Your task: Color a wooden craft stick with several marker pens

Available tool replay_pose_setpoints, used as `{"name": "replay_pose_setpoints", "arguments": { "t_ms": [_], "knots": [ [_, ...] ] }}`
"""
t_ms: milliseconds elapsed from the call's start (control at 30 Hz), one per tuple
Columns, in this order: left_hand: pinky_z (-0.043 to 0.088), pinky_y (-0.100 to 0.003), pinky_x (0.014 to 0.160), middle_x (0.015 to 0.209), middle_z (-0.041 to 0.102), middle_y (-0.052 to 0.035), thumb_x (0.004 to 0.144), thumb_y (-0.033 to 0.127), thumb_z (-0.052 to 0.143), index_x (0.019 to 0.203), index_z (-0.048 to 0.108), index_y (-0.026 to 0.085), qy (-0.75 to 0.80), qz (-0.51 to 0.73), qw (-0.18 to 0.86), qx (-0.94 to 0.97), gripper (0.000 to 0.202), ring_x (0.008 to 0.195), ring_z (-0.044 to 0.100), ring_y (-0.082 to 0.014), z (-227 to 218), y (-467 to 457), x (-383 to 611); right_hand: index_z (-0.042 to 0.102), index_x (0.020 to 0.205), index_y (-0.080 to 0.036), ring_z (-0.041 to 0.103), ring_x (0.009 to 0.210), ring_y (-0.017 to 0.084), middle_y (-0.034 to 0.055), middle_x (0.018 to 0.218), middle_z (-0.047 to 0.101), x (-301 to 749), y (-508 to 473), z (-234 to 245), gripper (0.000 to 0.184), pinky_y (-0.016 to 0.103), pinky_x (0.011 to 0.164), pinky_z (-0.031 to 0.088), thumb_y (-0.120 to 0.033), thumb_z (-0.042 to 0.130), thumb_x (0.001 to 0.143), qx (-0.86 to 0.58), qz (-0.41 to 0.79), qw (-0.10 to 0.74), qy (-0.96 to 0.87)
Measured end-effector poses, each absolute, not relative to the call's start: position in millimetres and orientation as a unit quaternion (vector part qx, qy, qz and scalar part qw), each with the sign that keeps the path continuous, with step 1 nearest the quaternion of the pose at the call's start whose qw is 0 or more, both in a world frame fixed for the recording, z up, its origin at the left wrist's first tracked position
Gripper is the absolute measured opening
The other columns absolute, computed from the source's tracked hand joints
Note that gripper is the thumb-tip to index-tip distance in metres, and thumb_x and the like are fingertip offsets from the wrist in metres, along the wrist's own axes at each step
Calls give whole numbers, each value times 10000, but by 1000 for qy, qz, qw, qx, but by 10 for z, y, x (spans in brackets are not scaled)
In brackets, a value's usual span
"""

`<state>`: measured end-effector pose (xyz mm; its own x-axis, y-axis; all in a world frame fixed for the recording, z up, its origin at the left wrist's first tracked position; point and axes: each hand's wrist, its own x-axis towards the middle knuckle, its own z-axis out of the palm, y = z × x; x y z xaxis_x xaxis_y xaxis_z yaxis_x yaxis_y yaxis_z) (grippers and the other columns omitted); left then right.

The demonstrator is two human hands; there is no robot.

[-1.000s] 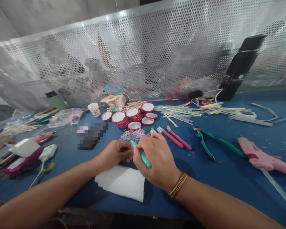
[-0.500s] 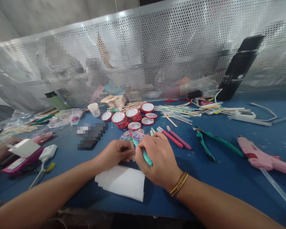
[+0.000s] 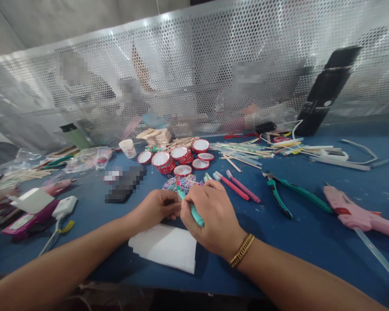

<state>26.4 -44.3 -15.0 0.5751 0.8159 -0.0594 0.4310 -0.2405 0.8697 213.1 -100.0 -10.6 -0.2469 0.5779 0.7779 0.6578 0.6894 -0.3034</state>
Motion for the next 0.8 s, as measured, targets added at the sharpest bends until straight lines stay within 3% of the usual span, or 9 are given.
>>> {"name": "replay_pose_setpoints", "arguments": {
  "t_ms": [267,633,800],
  "knots": [
    [438,-221,554,624,602,6,843,420,606,677,610,165,417,203,454,761,304,578,564,-114,-135,-449,264,491,771,-209,530,634,164,6,674,591,2161,-1003,-86,116,383,756,408,-165,488,879,-399,-46,484,-777],
    [450,-222,581,638,606,12,831,425,624,701,616,168,413,208,469,752,288,595,568,-113,-157,-442,261,510,795,-206,575,666,160,0,707,626,2115,-1003,-122,94,392,830,403,-152,500,871,-393,-35,473,-788],
    [445,-221,558,626,602,7,840,415,610,664,599,167,416,206,454,761,304,579,569,-114,-125,-443,269,487,759,-213,524,628,164,3,664,588,2148,-991,-100,131,380,761,407,-163,484,879,-402,-52,474,-781]
  ]
}}
